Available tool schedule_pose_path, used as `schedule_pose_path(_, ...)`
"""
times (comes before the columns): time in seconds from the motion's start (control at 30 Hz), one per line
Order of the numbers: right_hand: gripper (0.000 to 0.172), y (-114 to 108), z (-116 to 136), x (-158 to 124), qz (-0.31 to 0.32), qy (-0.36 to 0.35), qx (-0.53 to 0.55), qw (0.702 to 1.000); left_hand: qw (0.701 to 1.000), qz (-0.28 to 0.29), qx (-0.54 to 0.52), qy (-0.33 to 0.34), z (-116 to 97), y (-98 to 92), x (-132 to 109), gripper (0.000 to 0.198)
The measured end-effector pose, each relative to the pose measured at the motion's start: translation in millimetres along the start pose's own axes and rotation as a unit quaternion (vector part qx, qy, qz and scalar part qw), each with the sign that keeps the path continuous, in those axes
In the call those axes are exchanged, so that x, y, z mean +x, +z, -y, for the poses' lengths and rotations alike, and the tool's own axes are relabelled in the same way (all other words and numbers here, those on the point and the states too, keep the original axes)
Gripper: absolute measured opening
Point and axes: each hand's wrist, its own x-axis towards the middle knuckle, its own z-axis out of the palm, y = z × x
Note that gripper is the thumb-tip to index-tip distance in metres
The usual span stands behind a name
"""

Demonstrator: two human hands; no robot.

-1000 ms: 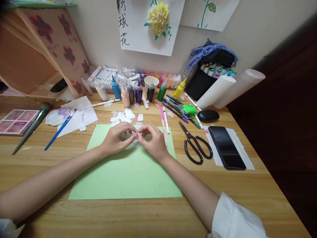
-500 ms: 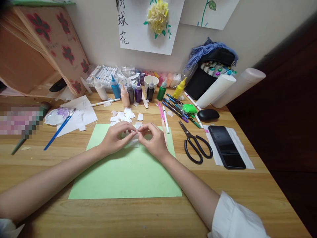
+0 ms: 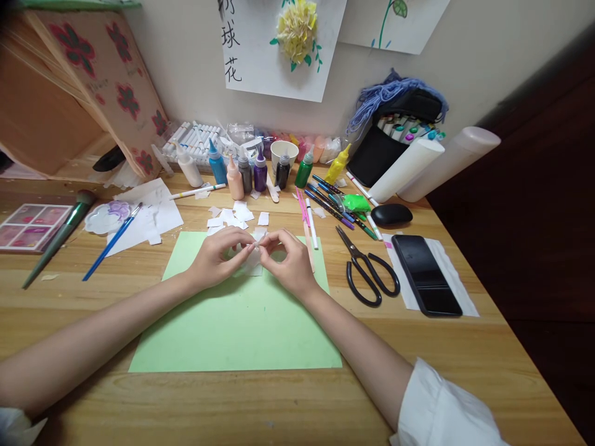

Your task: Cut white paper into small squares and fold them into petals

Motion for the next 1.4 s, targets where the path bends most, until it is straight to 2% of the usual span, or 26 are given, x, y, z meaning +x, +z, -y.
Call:
schedule_pose_path(0.7,0.010,0.2,0.0,-0.2,-0.001,0.002,-0.012,1.000,1.000,0.001,0.005,0.007,3.1,1.0,-0.4,0.013)
schedule_pose_path(0.93,0.002,-0.4,1.8,-0.6,-0.018,-0.012,-0.033,0.999,1.000,0.008,0.016,0.013,2.2,1.4,-1.3,0.011)
schedule_pose_path(1.17,0.001,-1.5,-1.1,-0.6,-0.050,0.012,-0.025,0.998,0.998,-0.029,0.038,-0.034,2.1,1.3,-0.9,0.007)
schedule_pose_path(1.4,0.004,-2.2,-2.9,-0.1,-0.064,0.032,-0.007,0.997,0.996,-0.060,0.017,-0.059,0.0,-0.3,0.6,0.008)
